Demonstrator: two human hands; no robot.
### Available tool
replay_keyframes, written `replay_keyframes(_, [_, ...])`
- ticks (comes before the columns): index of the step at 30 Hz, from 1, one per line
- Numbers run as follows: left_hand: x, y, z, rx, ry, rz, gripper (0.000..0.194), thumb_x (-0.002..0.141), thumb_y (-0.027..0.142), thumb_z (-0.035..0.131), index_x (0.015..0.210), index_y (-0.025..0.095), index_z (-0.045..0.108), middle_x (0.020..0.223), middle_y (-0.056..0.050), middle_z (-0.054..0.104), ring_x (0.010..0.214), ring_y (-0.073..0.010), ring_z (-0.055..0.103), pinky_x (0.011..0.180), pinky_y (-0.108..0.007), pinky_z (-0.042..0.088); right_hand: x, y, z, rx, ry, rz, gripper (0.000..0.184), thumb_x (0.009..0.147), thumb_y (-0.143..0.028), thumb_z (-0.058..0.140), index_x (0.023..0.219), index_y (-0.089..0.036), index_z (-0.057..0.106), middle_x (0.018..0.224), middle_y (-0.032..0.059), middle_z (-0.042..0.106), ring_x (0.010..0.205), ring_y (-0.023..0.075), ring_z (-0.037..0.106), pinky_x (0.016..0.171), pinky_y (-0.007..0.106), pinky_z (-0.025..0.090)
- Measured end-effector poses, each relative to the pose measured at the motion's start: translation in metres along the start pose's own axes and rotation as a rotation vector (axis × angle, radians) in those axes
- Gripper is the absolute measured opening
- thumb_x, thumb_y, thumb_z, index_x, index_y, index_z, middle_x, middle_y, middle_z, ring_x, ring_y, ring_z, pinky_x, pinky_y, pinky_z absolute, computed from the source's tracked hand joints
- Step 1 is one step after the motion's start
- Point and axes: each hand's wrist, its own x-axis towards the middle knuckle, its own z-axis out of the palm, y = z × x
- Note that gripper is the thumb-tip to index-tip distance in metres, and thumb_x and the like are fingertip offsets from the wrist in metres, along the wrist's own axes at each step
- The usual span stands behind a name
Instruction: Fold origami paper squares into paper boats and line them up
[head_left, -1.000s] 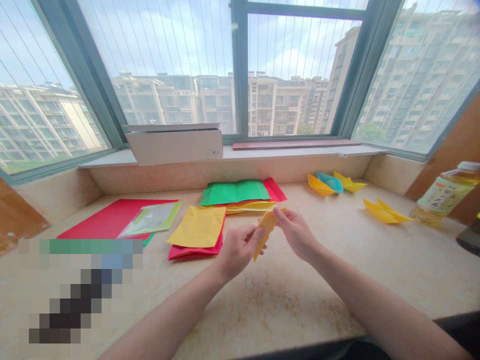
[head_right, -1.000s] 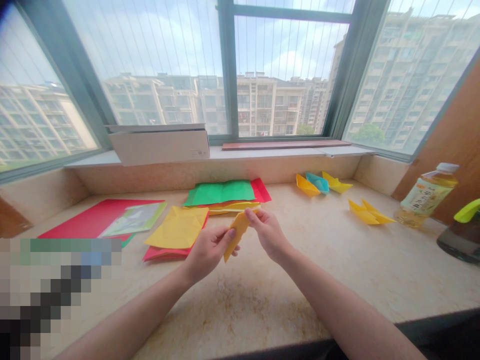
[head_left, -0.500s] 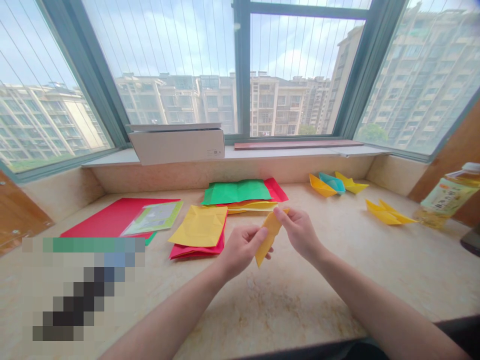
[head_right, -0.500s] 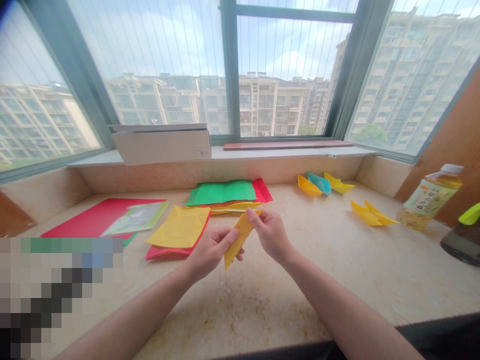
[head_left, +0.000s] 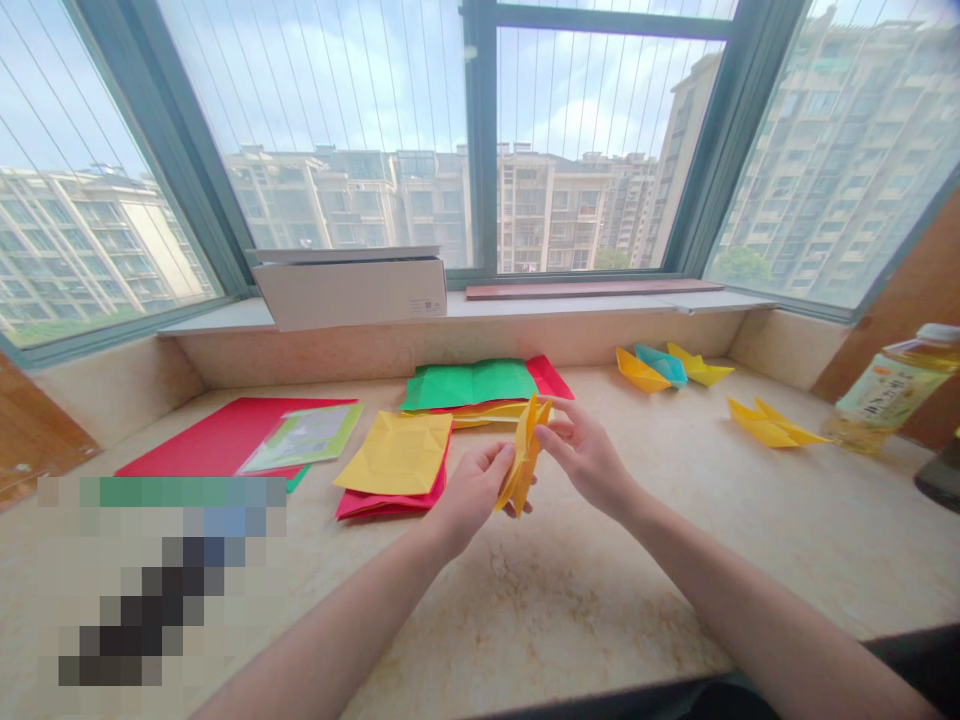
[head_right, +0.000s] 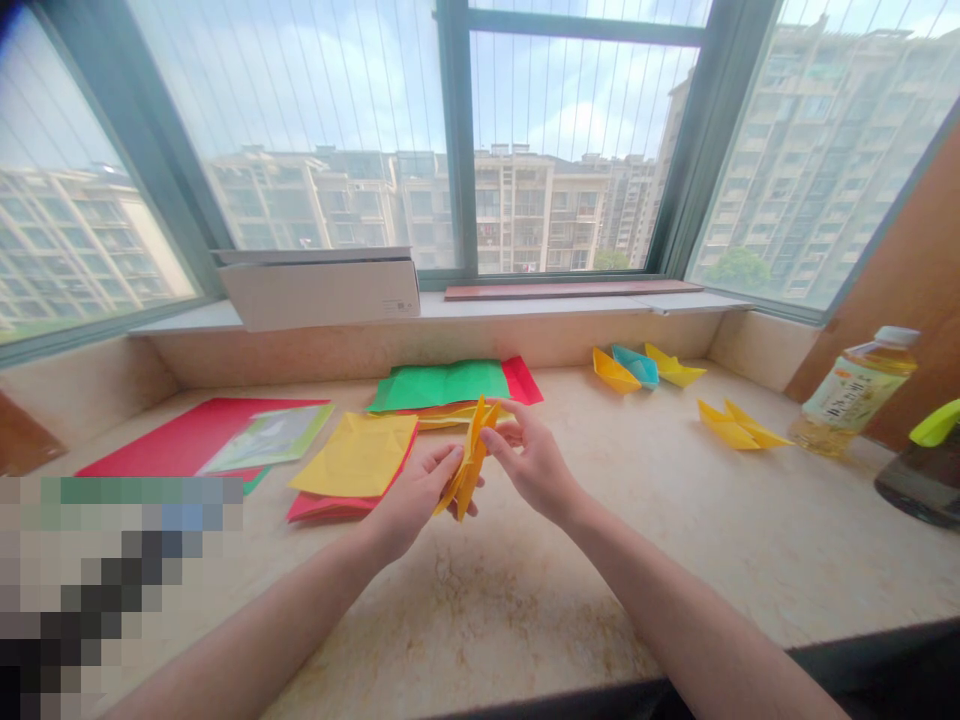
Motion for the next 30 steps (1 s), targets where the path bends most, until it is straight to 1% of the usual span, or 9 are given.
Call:
replay_keyframes(4, [0.001, -0.003, 0.001, 0.181, -0.007, 0.081, 0.035, 0.092, 0.046, 0.054, 0.100, 0.014, 0.068, 0.091, -0.009, 0.073, 0.069, -0.0178, 0.072, 0.052, -0.022, 0.049, -0.001, 0.000, 0.001, -0.089, 0.005, -0.015, 0.040, 0.089, -0.043, 0.064, 0.121, -0.021, 0.057, 0.089, 0.0065, 0.076, 0.080, 0.0218, 0.072, 0.073, 0.035, 0.054])
replay_keyframes(6, [0.001, -0.003, 0.001, 0.207, -0.017, 0.090, 0.035, 0.093, 0.044, 0.054, 0.104, 0.015, 0.068, 0.094, -0.010, 0.073, 0.072, -0.0187, 0.072, 0.054, -0.023, 0.051, -0.001, 0.000, 0.001, -0.143, 0.014, -0.033, 0.035, 0.089, -0.042, 0.064, 0.116, -0.021, 0.060, 0.084, 0.0057, 0.076, 0.078, 0.0219, 0.072, 0.069, 0.033, 0.052])
replay_keyframes(9, [0.000, -0.003, 0.001, 0.149, -0.036, 0.069, 0.038, 0.092, 0.044, 0.056, 0.117, 0.015, 0.062, 0.092, -0.010, 0.074, 0.071, -0.0194, 0.072, 0.055, -0.025, 0.053, -0.002, 0.001, 0.002, -0.189, 0.034, -0.050, 0.029, 0.089, -0.041, 0.064, 0.110, -0.021, 0.061, 0.080, 0.0043, 0.075, 0.074, 0.0209, 0.071, 0.065, 0.031, 0.051])
replay_keyframes(11, [-0.001, -0.002, 0.002, 0.089, -0.052, 0.048, 0.046, 0.089, 0.045, 0.061, 0.124, 0.016, 0.056, 0.092, -0.010, 0.073, 0.069, -0.0197, 0.072, 0.054, -0.026, 0.054, -0.002, 0.002, 0.002, -0.188, 0.039, -0.048, 0.025, 0.089, -0.040, 0.065, 0.105, -0.022, 0.059, 0.078, 0.0033, 0.074, 0.071, 0.0200, 0.070, 0.063, 0.031, 0.050])
replay_keyframes(13, [-0.001, -0.002, 0.002, 0.043, -0.067, 0.031, 0.052, 0.086, 0.048, 0.065, 0.126, 0.017, 0.053, 0.094, -0.011, 0.073, 0.066, -0.0193, 0.072, 0.054, -0.027, 0.054, -0.002, 0.003, 0.002, -0.184, 0.042, -0.040, 0.022, 0.088, -0.040, 0.065, 0.099, -0.022, 0.058, 0.077, 0.0029, 0.073, 0.070, 0.0197, 0.070, 0.062, 0.030, 0.051])
replay_keyframes(17, [0.000, -0.002, 0.000, -0.029, -0.068, 0.026, 0.052, 0.083, 0.053, 0.067, 0.117, 0.017, 0.055, 0.100, -0.012, 0.072, 0.065, -0.0192, 0.073, 0.054, -0.026, 0.054, -0.004, 0.002, 0.002, -0.189, 0.037, -0.043, 0.021, 0.089, -0.042, 0.065, 0.095, -0.023, 0.058, 0.083, 0.0036, 0.072, 0.076, 0.0205, 0.070, 0.066, 0.032, 0.054])
replay_keyframes(22, [0.004, 0.001, -0.006, -0.118, 0.021, 0.094, 0.045, 0.083, 0.054, 0.067, 0.104, 0.016, 0.055, 0.088, -0.007, 0.072, 0.059, -0.0161, 0.071, 0.052, -0.023, 0.051, -0.004, -0.006, 0.001, -0.183, 0.029, -0.127, 0.018, 0.091, -0.040, 0.062, 0.099, -0.023, 0.062, 0.095, 0.0060, 0.072, 0.087, 0.0210, 0.070, 0.081, 0.038, 0.055])
replay_keyframes(26, [0.005, 0.004, -0.009, -0.172, 0.083, 0.183, 0.039, 0.084, 0.050, 0.068, 0.101, 0.017, 0.055, 0.090, -0.006, 0.074, 0.059, -0.0147, 0.070, 0.053, -0.023, 0.050, -0.004, -0.010, 0.000, -0.216, 0.021, -0.155, 0.015, 0.091, -0.034, 0.063, 0.100, -0.023, 0.064, 0.100, 0.0074, 0.073, 0.087, 0.0209, 0.069, 0.082, 0.039, 0.054])
replay_keyframes(30, [0.003, 0.006, -0.009, -0.153, 0.082, 0.233, 0.038, 0.083, 0.049, 0.070, 0.100, 0.017, 0.057, 0.090, -0.005, 0.074, 0.066, -0.0173, 0.072, 0.058, -0.025, 0.052, -0.004, -0.009, -0.001, -0.243, 0.010, -0.195, 0.012, 0.089, -0.031, 0.064, 0.098, -0.024, 0.067, 0.102, 0.0073, 0.074, 0.087, 0.0214, 0.068, 0.081, 0.040, 0.054])
